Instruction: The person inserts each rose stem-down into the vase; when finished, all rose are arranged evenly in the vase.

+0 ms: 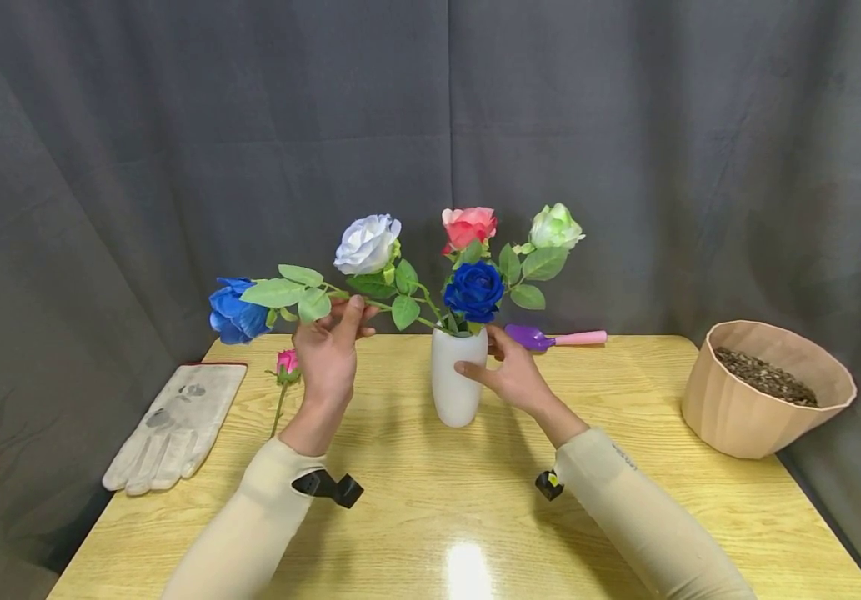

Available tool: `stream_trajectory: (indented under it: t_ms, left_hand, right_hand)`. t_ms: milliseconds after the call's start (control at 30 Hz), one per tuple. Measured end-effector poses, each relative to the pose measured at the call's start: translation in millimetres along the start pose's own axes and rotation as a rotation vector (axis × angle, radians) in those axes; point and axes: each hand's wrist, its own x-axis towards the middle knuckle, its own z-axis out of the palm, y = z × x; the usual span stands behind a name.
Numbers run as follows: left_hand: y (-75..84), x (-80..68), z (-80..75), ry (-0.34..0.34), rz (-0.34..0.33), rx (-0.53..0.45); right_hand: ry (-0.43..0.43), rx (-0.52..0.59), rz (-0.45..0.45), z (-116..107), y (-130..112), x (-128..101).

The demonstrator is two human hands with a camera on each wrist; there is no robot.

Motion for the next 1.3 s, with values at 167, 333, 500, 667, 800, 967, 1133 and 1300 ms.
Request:
stream_trajectory:
  t_ms: [167,333,500,667,800,967,1133,1300]
  left_hand:
    - [-6.4,-3.4,3.5,-0.048,0.032,0.001]
    - [-14.1,-8.3,7.7,-0.109,0.075,0.031]
    - [-22.0,-12.7,11.6,-0.140,0.074,0.067]
    - [-27.1,-17.9,15.6,-0.187,0.062,0.113]
    - [-31.1,-21.8,20.2,-0.212,0.037,0.128]
    - [-34.9,-23.9,27.5,-0.225,-0.035,0.167]
    - [-38.7,-25.0,32.1,-0.222,-0.080,0.169]
    - [-43.2,-27.9,31.9,-0.235,-0.062,0.034]
  right_hand:
    - [-0.009,-0.004,0.034,-1,-1,-1]
    - [-0.010,-0.002,0.043,0,0,0]
    - [-0.008,-0.004,0.053,0,-1,0]
    - [-0.004,-0.002,0.078,0,-2,0]
    - [-0.002,0.000,0.066,0,-1,0]
    - [-0.004,0.002,0.064,0,-1,-1]
    - [-0.005,0.000,0.065,0,-1,-2]
    - [-0.002,-0.005,0.060,0,0,-1]
